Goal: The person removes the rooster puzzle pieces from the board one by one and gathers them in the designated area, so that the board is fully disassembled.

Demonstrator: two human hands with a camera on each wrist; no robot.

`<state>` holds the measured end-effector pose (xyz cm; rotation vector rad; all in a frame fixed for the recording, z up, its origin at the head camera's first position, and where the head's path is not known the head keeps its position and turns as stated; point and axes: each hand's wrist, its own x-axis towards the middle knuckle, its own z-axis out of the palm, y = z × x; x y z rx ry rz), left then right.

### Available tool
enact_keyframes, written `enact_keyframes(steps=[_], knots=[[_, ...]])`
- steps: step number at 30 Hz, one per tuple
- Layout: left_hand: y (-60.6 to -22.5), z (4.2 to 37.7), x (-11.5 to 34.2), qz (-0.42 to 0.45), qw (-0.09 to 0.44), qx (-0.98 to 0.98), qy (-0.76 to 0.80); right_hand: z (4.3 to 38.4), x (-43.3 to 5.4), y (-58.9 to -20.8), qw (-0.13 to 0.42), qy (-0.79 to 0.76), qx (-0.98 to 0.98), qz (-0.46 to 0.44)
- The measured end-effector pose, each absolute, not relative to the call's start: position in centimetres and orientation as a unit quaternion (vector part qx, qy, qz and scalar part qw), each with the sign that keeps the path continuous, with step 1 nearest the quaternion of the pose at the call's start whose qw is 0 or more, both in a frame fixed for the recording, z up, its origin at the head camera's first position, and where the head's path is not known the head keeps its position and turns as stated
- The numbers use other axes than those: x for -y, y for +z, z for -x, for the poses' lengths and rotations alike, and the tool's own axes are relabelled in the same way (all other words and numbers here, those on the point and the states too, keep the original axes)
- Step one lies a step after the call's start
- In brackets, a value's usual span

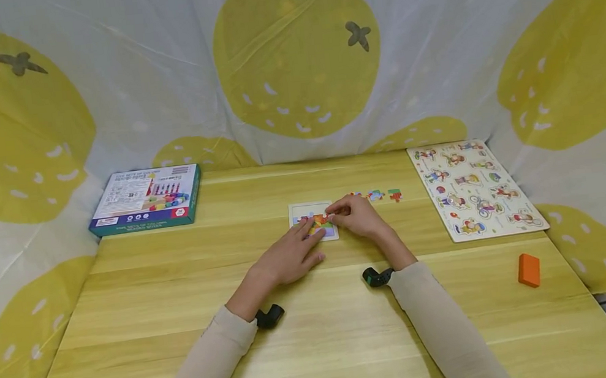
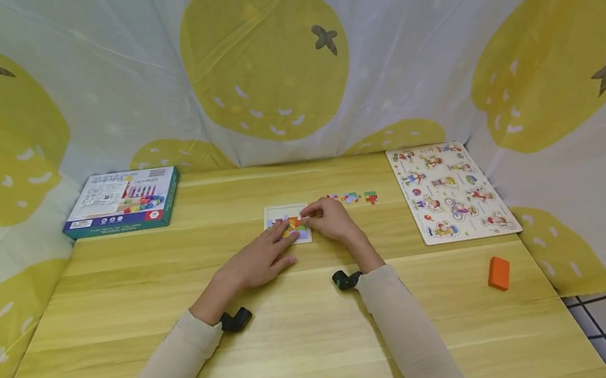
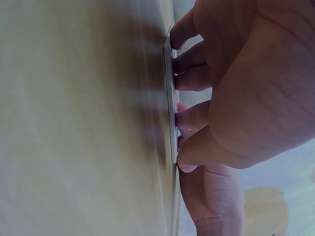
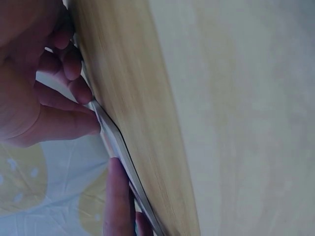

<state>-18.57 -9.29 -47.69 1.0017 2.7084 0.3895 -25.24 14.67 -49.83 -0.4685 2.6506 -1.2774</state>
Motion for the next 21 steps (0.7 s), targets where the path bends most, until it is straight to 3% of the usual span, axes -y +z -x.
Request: enact_keyframes(steps=[21], knots=[[-47.71,18.48,8.62,-0.327,0.101,-0.931,0.129,24.83,-14.4,-49.65,0.069,-0.421,-0.892,0.15]])
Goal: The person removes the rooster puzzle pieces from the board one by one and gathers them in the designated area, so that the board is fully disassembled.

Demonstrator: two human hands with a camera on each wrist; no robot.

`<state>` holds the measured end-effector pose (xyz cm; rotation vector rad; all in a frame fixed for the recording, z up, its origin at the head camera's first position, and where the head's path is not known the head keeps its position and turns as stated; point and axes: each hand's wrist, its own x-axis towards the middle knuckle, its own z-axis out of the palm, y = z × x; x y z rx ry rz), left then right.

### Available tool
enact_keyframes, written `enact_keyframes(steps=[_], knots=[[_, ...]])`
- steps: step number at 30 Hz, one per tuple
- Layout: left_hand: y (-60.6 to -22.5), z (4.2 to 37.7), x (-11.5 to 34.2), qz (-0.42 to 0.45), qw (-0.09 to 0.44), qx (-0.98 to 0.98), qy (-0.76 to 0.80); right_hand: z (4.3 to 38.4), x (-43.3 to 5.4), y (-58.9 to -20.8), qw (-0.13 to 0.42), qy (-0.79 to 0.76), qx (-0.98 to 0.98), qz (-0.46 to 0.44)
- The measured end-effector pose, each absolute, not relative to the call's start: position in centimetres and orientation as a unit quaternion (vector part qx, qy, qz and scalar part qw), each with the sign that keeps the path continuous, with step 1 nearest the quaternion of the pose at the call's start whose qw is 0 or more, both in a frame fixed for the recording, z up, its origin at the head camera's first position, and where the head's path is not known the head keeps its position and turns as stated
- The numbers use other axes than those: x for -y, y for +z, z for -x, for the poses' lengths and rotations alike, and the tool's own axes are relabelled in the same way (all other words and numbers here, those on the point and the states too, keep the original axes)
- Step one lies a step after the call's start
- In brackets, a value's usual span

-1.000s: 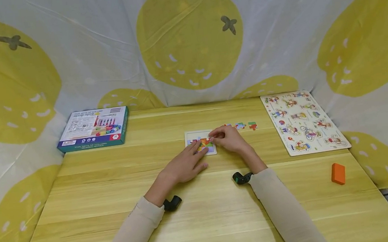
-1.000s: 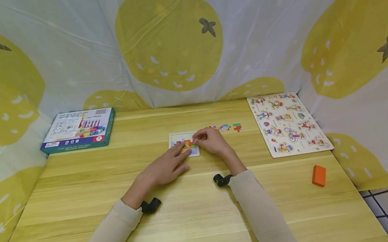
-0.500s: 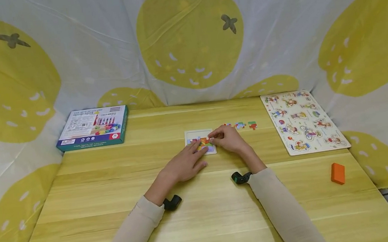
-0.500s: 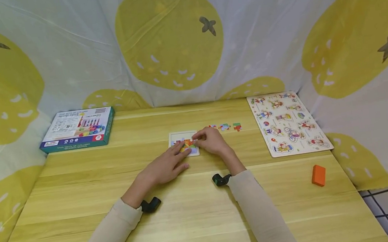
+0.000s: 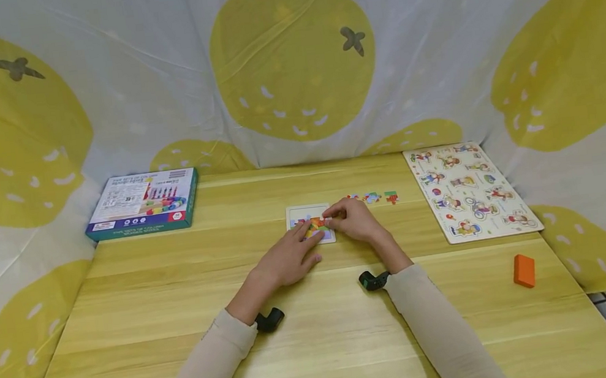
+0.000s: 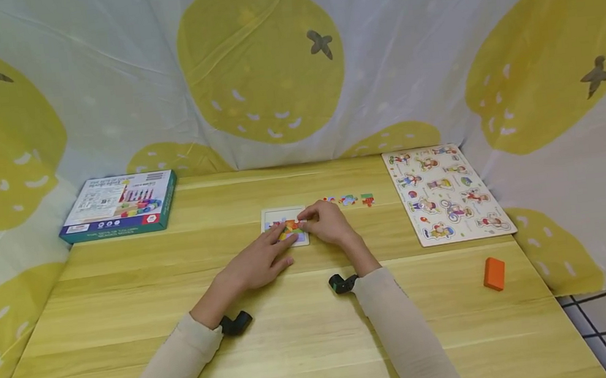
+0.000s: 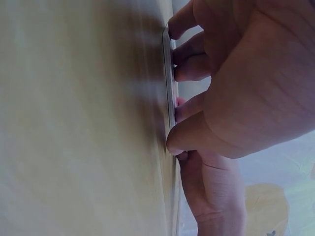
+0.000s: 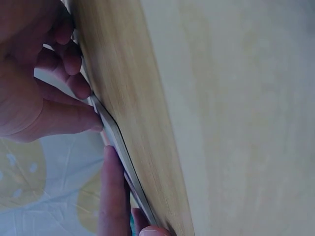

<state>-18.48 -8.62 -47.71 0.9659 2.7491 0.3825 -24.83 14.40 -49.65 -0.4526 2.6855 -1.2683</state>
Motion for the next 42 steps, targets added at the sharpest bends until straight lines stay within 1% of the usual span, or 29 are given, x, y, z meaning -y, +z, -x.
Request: enact_keyframes(steps=[11,20,28,35,42], knots=[[-47.48,18.4,8.57,-0.329,0.09,-0.931,0.132,24.59,-14.26,-49.4,0.069,-0.424,-0.892,0.142],[-47.54,18.51,8.7,-0.324,0.092,-0.933,0.126,24.83,-14.02,-49.48,0.061,-0.451,-0.879,0.146],[-47.38,18.53,8.79,-0.325,0.098,-0.932,0.127,24.8,-14.05,-49.35,0.076,-0.457,-0.875,0.144],[-47.39,18.44,8.64,-0.33,0.088,-0.931,0.13,24.83,-14.38,-49.36,0.093,-0.474,-0.864,0.143],[-47.45,18.44,8.58,-0.329,0.091,-0.931,0.126,24.96,-14.73,-49.55,0.093,-0.492,-0.853,0.146]])
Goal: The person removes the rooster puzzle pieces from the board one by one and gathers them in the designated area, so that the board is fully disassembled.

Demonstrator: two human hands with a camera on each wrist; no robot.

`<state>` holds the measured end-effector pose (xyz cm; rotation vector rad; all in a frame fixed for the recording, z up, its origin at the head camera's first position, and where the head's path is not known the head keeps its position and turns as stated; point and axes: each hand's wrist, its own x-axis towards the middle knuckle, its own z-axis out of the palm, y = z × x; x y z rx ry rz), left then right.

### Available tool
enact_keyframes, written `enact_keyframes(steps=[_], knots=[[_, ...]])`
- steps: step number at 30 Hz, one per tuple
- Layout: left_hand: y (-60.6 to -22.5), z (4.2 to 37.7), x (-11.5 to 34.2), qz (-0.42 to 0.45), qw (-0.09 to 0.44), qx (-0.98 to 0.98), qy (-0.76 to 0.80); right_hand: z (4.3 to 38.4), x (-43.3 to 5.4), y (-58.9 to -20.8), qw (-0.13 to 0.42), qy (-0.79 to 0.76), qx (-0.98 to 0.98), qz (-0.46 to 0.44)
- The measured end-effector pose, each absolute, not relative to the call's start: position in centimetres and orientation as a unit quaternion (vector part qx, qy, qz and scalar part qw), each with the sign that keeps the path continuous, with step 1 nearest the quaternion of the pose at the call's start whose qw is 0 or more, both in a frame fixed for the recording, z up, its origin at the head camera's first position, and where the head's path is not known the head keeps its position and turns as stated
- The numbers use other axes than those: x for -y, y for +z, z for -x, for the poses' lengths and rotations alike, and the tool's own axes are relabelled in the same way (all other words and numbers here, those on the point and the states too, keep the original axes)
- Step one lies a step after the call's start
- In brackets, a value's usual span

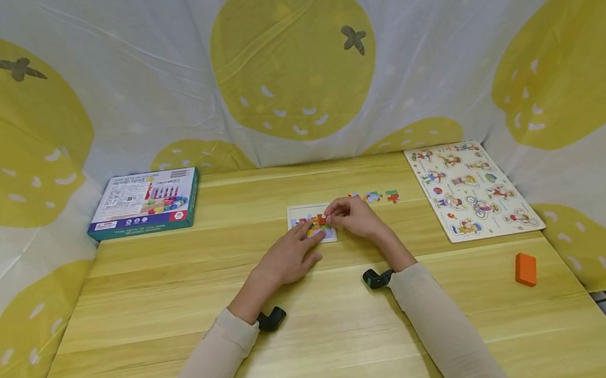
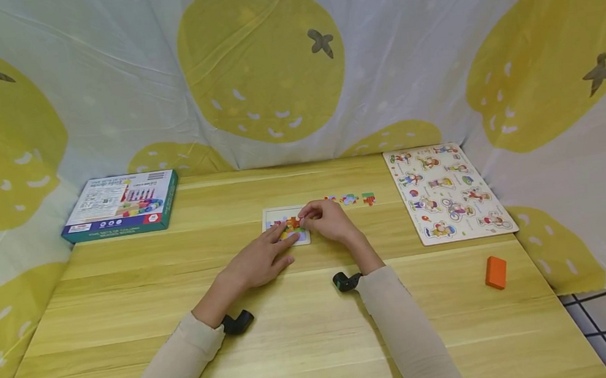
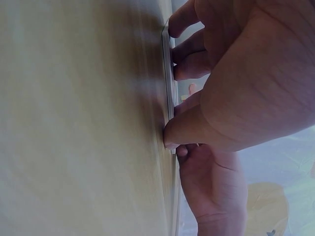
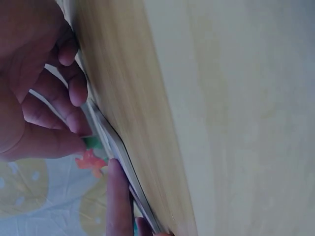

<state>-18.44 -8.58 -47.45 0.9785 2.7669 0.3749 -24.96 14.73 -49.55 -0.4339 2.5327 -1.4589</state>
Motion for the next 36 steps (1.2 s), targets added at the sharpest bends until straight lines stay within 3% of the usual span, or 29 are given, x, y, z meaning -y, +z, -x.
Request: enact_keyframes(steps=[13,36], knots=[[-47.3,18.6,8.2,-0.328,0.094,-0.932,0.124,24.4,-17.0,-48.2,0.099,-0.585,-0.8,0.091],[-47.1,18.3,8.3,-0.326,0.097,-0.931,0.129,21.9,-25.4,-48.2,0.039,-0.544,-0.838,0.013]])
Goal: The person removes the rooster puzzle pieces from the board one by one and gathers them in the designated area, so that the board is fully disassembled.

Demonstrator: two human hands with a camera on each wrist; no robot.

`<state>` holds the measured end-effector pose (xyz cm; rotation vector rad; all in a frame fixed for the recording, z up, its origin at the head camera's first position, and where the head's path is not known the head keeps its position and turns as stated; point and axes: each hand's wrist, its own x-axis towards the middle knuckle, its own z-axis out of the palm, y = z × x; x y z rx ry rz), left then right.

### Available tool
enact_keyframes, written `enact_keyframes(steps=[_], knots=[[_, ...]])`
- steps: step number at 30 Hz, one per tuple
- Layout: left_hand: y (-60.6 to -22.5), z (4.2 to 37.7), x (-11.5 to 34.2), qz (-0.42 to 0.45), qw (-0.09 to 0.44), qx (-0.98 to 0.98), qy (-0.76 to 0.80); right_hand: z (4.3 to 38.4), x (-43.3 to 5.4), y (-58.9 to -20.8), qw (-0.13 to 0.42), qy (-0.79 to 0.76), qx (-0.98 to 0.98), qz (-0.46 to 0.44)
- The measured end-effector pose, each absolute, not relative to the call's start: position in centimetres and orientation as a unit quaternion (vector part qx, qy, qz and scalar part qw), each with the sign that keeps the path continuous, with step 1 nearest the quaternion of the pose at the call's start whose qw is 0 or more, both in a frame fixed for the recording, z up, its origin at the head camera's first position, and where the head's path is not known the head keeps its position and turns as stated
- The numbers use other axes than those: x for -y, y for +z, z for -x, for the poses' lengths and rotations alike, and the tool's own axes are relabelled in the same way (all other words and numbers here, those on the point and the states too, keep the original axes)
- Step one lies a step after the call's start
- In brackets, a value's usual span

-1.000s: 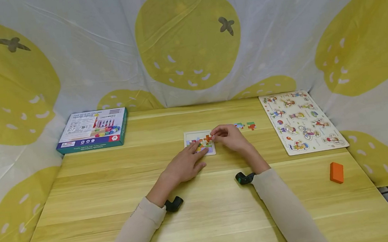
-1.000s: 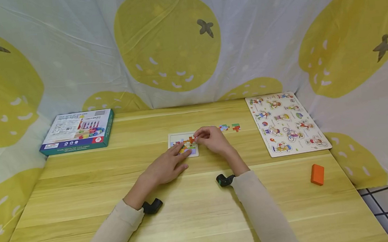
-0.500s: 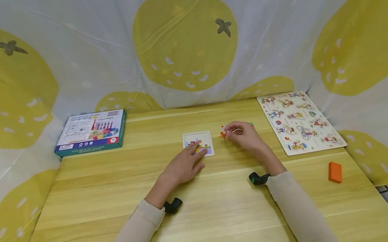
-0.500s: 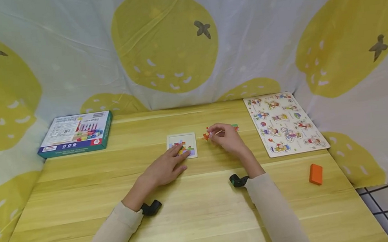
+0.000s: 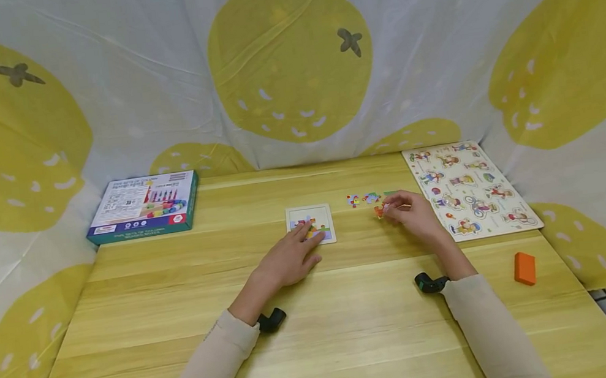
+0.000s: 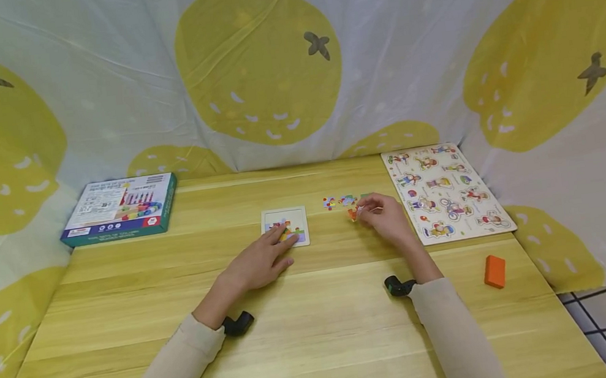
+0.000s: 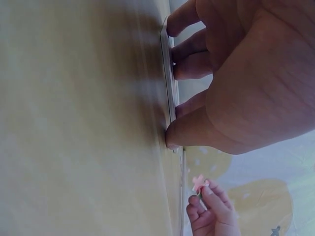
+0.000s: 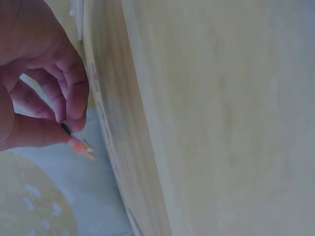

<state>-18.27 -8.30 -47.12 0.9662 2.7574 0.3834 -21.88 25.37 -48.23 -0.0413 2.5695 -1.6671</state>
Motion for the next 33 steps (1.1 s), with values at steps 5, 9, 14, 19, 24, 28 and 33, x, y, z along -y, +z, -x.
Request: enact_keyframes(steps=[5,9,14,19,24,28,33], knots=[[-47.1,18.2,8.3,-0.322,0.102,-0.933,0.125,21.5,-26.6,-48.3,0.033,-0.532,-0.846,0.0],[-47.2,18.2,8.3,-0.322,0.103,-0.933,0.121,21.4,-27.4,-48.4,0.027,-0.518,-0.855,-0.018],[-47.2,18.3,8.4,-0.324,0.102,-0.933,0.119,21.4,-28.0,-48.3,0.02,-0.492,-0.87,-0.035],[-47.2,18.3,8.3,-0.327,0.099,-0.932,0.12,21.6,-28.0,-48.2,0.013,-0.443,-0.895,-0.055],[-47.2,18.3,8.3,-0.326,0.098,-0.933,0.12,22.0,-27.6,-48.2,0.004,-0.393,-0.917,-0.069],[-47.2,18.2,8.3,-0.325,0.098,-0.932,0.124,22.2,-27.4,-48.4,0.006,-0.378,-0.923,-0.068],[-47.2,18.2,8.4,-0.326,0.098,-0.931,0.128,22.2,-27.4,-48.4,0.014,-0.38,-0.922,-0.068]])
